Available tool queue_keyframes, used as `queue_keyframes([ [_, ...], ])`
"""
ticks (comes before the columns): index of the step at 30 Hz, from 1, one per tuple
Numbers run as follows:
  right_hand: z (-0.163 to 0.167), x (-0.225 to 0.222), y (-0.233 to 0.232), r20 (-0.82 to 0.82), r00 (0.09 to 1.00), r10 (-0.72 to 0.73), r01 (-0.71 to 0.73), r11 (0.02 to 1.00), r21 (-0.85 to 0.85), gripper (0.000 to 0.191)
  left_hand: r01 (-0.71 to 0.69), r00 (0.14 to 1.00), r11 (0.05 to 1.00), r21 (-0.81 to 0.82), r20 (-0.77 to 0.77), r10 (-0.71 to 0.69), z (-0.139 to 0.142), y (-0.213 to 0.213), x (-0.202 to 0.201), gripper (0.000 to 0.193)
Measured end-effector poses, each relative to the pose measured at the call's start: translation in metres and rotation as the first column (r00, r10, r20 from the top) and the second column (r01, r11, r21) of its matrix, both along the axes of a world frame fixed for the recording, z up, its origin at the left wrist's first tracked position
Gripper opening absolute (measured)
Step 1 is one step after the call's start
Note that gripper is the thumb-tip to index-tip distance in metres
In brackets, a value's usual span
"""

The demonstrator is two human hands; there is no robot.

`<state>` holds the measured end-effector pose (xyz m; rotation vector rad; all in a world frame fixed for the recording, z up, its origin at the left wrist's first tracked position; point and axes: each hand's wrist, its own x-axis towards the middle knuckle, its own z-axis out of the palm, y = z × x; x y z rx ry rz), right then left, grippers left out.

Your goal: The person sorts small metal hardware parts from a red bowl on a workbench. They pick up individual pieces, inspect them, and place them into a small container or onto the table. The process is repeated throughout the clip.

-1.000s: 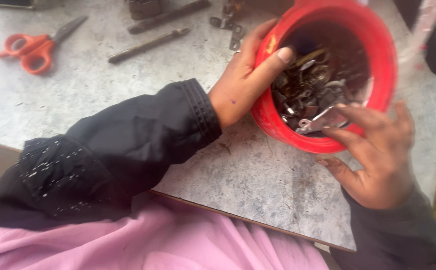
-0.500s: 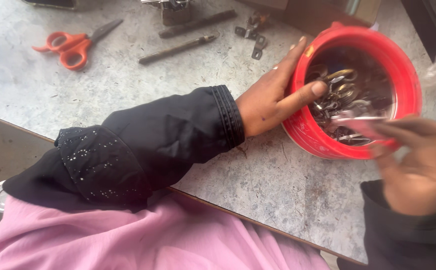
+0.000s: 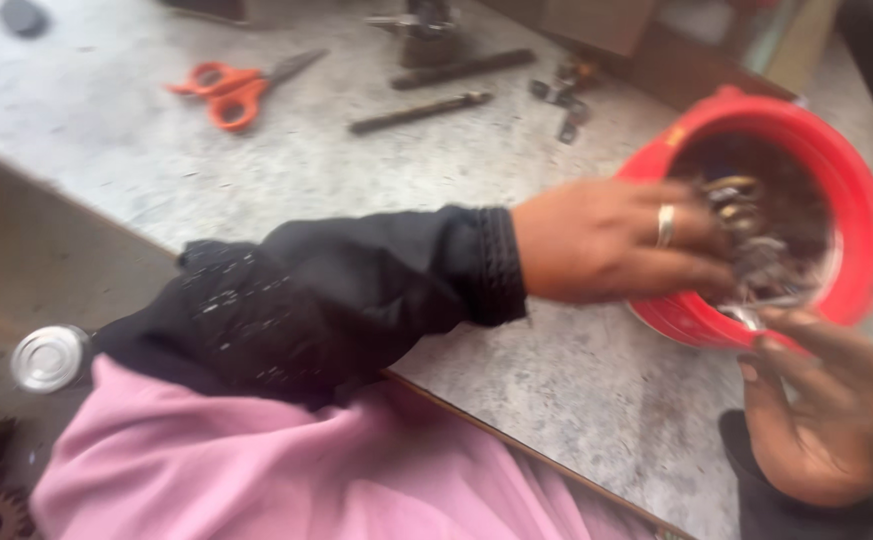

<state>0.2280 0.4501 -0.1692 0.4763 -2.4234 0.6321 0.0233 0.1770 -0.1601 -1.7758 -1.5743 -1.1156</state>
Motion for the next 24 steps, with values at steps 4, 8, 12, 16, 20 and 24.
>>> queue_keyframes([
  [4, -0.005, -0.012, 0.012, 0.055, 0.998, 0.04, -0.041, 0.999, 0.013, 0.037, -0.313, 0.95, 0.945, 0.093, 0.011, 0.313, 0.002, -0.017, -0.029, 0.021],
  [8, -0.004, -0.013, 0.007, 0.058, 0.998, 0.038, -0.038, 0.999, -0.007, 0.036, -0.642, 0.767, 0.767, -0.015, -0.005, 0.642, -0.004, -0.032, -0.055, 0.016],
  [12, 0.009, -0.01, -0.011, 0.058, 0.998, -0.001, -0.004, 0.995, 0.101, 0.036, -0.765, 0.622, 0.597, -0.241, -0.035, 0.782, -0.011, -0.041, -0.069, 0.009],
  [16, 0.025, -0.015, -0.028, 0.072, 0.997, -0.025, 0.01, 0.98, 0.201, 0.038, -0.775, 0.589, 0.527, -0.348, -0.099, 0.802, -0.017, -0.044, -0.074, 0.014],
  [20, 0.039, -0.021, -0.036, 0.124, 0.992, -0.011, -0.025, 0.96, 0.28, 0.048, -0.702, 0.623, 0.533, -0.472, -0.044, 0.781, -0.021, -0.04, -0.07, 0.027],
  [24, 0.045, -0.025, -0.041, 0.119, 0.993, -0.011, -0.03, 0.942, 0.334, 0.05, -0.508, 0.731, 0.731, -0.455, 0.221, 0.645, -0.023, -0.032, -0.059, 0.036],
])
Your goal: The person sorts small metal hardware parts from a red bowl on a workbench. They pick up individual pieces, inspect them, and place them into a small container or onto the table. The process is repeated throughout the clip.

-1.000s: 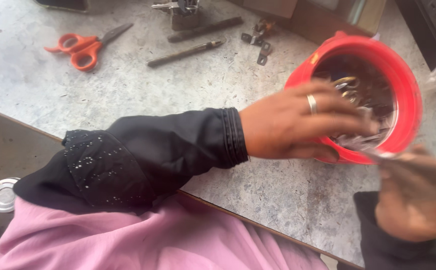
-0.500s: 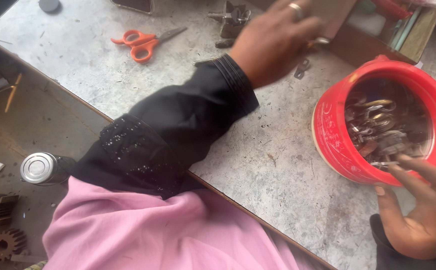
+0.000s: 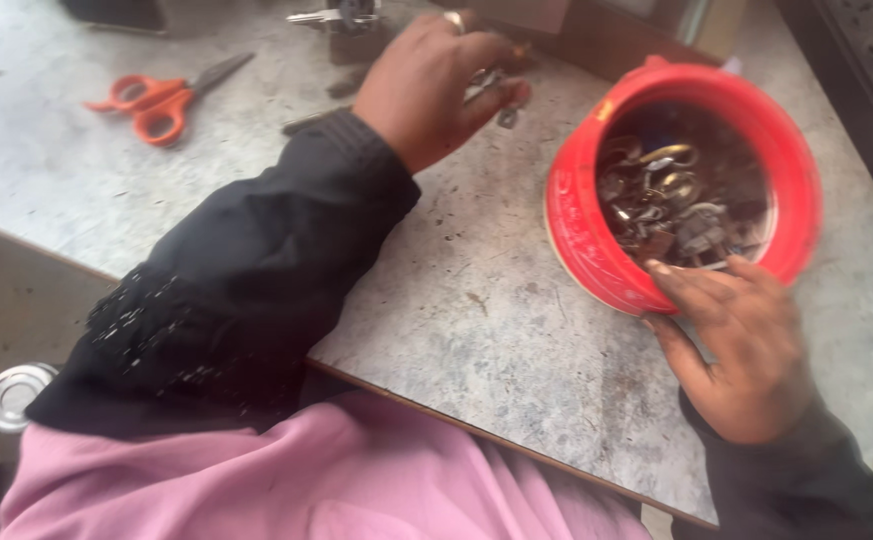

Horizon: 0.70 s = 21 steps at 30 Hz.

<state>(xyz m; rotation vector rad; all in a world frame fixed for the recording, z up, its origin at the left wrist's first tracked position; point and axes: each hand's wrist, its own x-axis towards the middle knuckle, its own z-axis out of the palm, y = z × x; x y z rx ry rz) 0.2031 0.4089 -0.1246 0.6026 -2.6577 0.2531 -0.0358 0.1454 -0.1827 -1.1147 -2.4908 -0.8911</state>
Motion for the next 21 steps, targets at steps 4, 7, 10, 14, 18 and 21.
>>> queue_keyframes([
  [4, 0.003, 0.001, -0.002, 0.008, 0.999, 0.049, -0.049, 0.997, -0.059, 0.047, 0.147, 0.898, 0.982, 0.121, 0.401, -0.184, 0.001, 0.011, 0.016, 0.071],
  [7, 0.005, 0.003, -0.002, -0.003, 0.997, 0.074, -0.074, 0.994, -0.086, 0.045, 0.141, 0.717, 0.972, 0.19, 0.657, -0.233, 0.004, 0.019, 0.029, 0.09],
  [10, 0.007, 0.007, -0.005, -0.012, 0.996, 0.088, -0.089, 0.996, -0.013, 0.043, 0.182, 0.596, 0.922, 0.342, 0.707, -0.38, 0.009, 0.027, 0.04, 0.101],
  [14, 0.007, 0.009, -0.01, -0.012, 0.996, 0.088, -0.088, 0.996, 0.031, 0.037, 0.212, 0.91, 0.888, 0.408, 0.25, -0.332, 0.017, 0.035, 0.051, 0.099],
  [18, 0.008, 0.008, -0.012, -0.011, 0.997, 0.08, -0.08, 0.997, 0.008, 0.037, 0.241, 0.957, 0.946, 0.216, -0.213, -0.195, 0.03, 0.041, 0.056, 0.062],
  [21, 0.008, 0.009, -0.014, -0.027, 0.996, 0.08, -0.079, 0.996, 0.03, 0.037, 0.348, 0.886, 0.934, 0.077, -0.354, -0.301, 0.04, 0.055, 0.059, 0.025],
])
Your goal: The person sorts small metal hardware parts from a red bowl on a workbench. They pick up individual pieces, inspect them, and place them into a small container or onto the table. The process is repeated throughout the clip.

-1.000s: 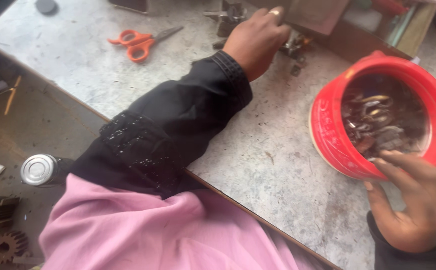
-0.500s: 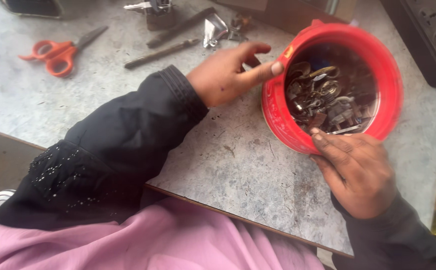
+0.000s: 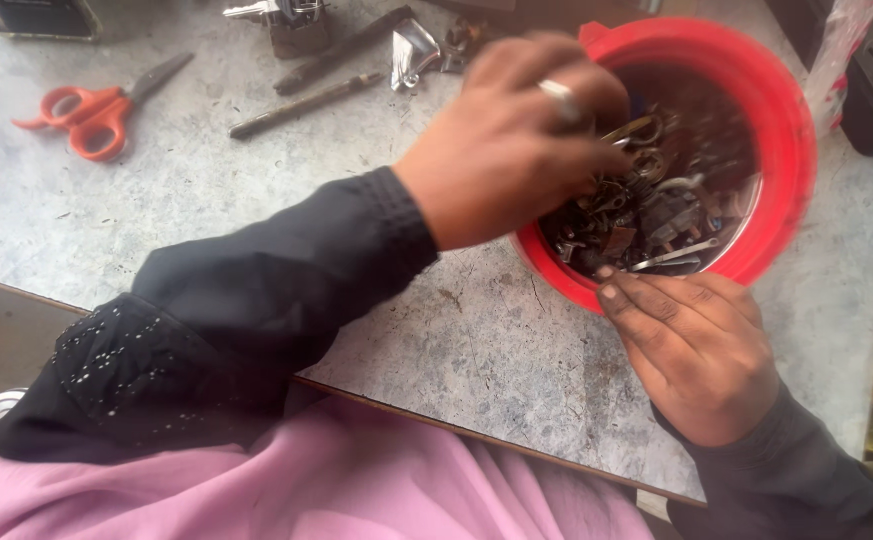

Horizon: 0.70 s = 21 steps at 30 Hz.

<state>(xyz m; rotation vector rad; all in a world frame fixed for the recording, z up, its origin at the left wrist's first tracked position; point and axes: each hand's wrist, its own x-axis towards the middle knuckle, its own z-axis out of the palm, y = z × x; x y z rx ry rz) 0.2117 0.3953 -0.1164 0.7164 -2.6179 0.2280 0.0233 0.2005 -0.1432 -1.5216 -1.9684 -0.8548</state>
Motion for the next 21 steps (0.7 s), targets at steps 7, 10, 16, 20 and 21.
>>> queue_keyframes([
  [7, 0.001, 0.002, -0.002, 0.007, 1.0, 0.005, -0.005, 1.0, 0.012, 0.038, -0.116, 0.981, 0.983, -0.139, -0.17, 0.092, 0.011, 0.022, -0.003, 0.009],
  [10, 0.0, 0.002, -0.001, 0.023, 1.0, -0.006, 0.007, 1.0, -0.011, 0.041, -0.05, 0.994, 0.979, -0.199, -0.107, 0.029, 0.012, 0.026, -0.006, 0.004],
  [16, -0.003, -0.004, 0.011, 0.017, 0.999, -0.029, 0.03, 0.998, -0.063, 0.047, 0.226, 0.942, 0.966, 0.124, 0.223, -0.249, 0.009, 0.023, -0.013, 0.018],
  [20, -0.006, -0.004, 0.014, 0.033, 0.999, -0.02, 0.022, 0.997, -0.074, 0.049, 0.257, 0.777, 0.915, 0.31, 0.497, -0.387, 0.005, 0.017, -0.017, 0.018],
  [21, -0.006, -0.004, 0.015, 0.035, 0.999, -0.021, 0.024, 0.997, -0.08, 0.048, 0.265, 0.733, 0.892, 0.365, 0.525, -0.433, 0.004, 0.016, -0.018, 0.016],
])
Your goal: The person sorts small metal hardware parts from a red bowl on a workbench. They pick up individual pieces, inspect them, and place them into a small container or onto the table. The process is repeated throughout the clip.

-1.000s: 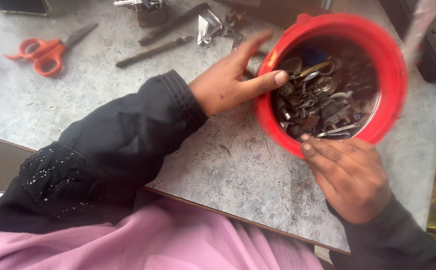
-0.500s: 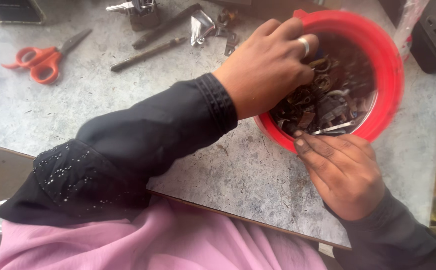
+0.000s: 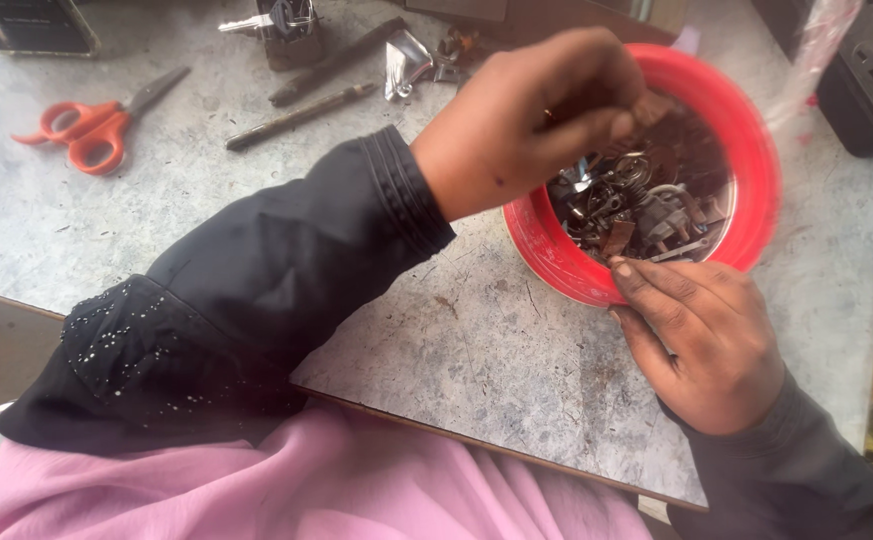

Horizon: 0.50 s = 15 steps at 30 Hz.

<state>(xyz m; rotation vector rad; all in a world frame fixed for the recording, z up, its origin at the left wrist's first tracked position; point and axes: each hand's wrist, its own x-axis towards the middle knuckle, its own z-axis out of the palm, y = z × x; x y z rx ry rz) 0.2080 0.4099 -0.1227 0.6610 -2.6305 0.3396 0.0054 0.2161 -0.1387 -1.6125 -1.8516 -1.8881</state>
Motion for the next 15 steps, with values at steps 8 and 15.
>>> queue_keyframes([
  [8, -0.001, 0.001, 0.0, -0.003, 1.0, -0.009, 0.009, 1.0, 0.001, 0.05, 0.19, 0.805, 0.941, 0.279, 0.504, -0.312, 0.0, -0.009, 0.0, 0.023],
  [15, -0.002, 0.0, 0.0, 0.01, 1.0, -0.007, 0.007, 1.0, -0.01, 0.055, 0.077, 0.778, 0.945, 0.318, 0.574, -0.257, 0.005, -0.011, 0.014, 0.035],
])
